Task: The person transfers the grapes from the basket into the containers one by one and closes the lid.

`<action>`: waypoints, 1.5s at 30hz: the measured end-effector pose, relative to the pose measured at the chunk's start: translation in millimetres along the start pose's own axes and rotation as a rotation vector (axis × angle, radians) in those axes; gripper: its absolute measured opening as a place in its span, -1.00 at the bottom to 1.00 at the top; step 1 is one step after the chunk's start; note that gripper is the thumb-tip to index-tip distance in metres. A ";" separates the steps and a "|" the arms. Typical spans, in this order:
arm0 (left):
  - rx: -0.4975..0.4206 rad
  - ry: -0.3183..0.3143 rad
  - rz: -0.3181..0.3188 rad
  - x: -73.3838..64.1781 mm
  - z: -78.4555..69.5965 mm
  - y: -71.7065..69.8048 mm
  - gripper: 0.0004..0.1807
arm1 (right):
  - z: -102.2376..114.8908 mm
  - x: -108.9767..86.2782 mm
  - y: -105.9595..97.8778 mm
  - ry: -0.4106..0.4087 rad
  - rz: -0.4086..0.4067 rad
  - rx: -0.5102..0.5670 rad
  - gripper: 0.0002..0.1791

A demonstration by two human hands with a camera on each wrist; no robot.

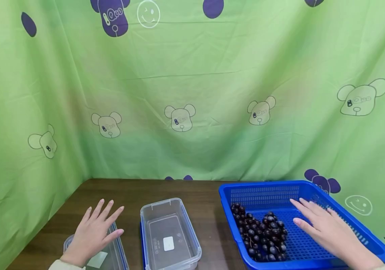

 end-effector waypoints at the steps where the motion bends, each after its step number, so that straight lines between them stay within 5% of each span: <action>1: 0.010 0.003 0.000 0.3 -0.7 0.2 -0.30 | 0.5 1.0 -0.8 0.012 0.016 0.027 -0.36; 7: 0.014 0.057 -0.041 1.9 -9.6 3.8 -0.30 | -2.0 5.7 -4.0 0.091 0.102 0.159 -0.37; 15: -0.057 0.190 -0.017 -0.3 -15.8 4.0 -0.42 | -2.9 25.4 -6.7 0.109 0.244 0.394 -0.37; 29: -0.081 0.209 -0.021 3.6 -11.1 -0.9 -0.41 | -12.6 43.4 4.1 0.181 0.593 0.702 -0.33; 45: -0.176 0.235 0.112 12.0 -38.2 12.5 -0.40 | -26.0 61.2 8.8 0.429 0.485 0.805 -0.16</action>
Point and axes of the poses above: each hand's wrist, its own x-axis towards the middle knuckle, its own y-axis out of the palm, z = x × y, the point moved 6 cm from there along x, towards the middle knuckle, and after that the axes turned 6 degrees about x, right-handed, at the moved point
